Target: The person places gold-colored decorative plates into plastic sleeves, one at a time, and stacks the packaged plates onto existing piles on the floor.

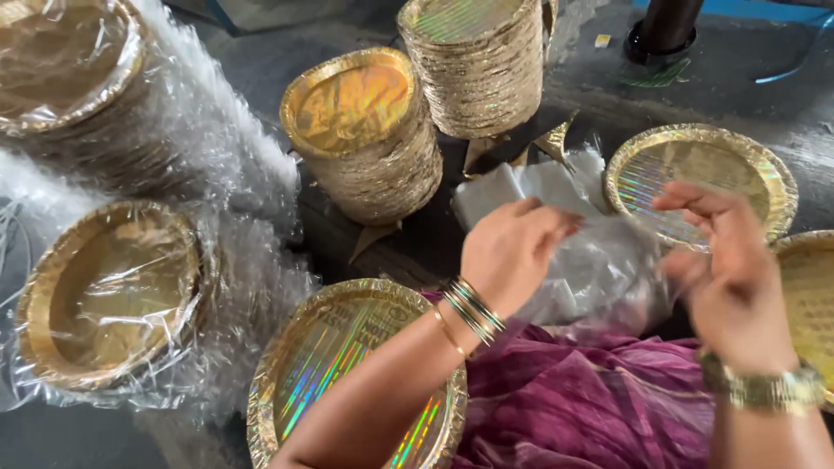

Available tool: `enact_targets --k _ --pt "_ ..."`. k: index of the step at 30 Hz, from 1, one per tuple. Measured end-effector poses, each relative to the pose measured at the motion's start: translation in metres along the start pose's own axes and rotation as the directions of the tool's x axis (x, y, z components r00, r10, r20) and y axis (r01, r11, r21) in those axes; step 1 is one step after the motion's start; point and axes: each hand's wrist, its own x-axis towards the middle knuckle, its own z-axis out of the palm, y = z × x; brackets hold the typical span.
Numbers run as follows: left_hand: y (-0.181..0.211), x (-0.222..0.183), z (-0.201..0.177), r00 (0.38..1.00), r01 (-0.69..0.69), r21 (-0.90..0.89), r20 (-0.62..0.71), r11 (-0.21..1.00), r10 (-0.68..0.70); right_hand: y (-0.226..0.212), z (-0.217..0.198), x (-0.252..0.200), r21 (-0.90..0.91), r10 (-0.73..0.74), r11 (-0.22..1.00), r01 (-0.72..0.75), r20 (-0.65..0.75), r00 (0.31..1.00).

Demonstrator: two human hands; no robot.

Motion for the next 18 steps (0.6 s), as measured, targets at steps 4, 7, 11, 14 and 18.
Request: enact_targets --k 4,7,11,14,18 --pt "0.02 -0.014 -0.011 0.977 -0.213 -0.094 -0.031 0.973 0.211 -0.045 0.034 -0.018 -0.721 -0.395 0.467 0.511 0.347 0.851" --pt "0.022 -0.017 -0.024 0.975 -0.221 -0.045 -0.011 0.974 0.221 -0.01 0.026 -0.028 -0.744 -0.27 0.576 0.338 0.218 0.938" --pt "-0.05 -0.02 -0.025 0.968 -0.052 0.124 0.249 0.991 0.019 0.011 -0.005 -0.029 -0.311 -0.003 0.95 0.001 -0.006 1.0" --pt "-0.073 -0.012 -0.043 0.995 0.095 0.254 0.01 0.962 -0.101 0.032 -0.03 -0.02 0.408 0.144 0.91 -0.073 -0.146 0.979" --pt "0.01 -0.019 -0.077 0.944 0.149 -0.018 -0.294 0.989 -0.147 0.054 -0.041 -0.011 0.745 0.331 0.643 -0.18 -0.058 0.942"
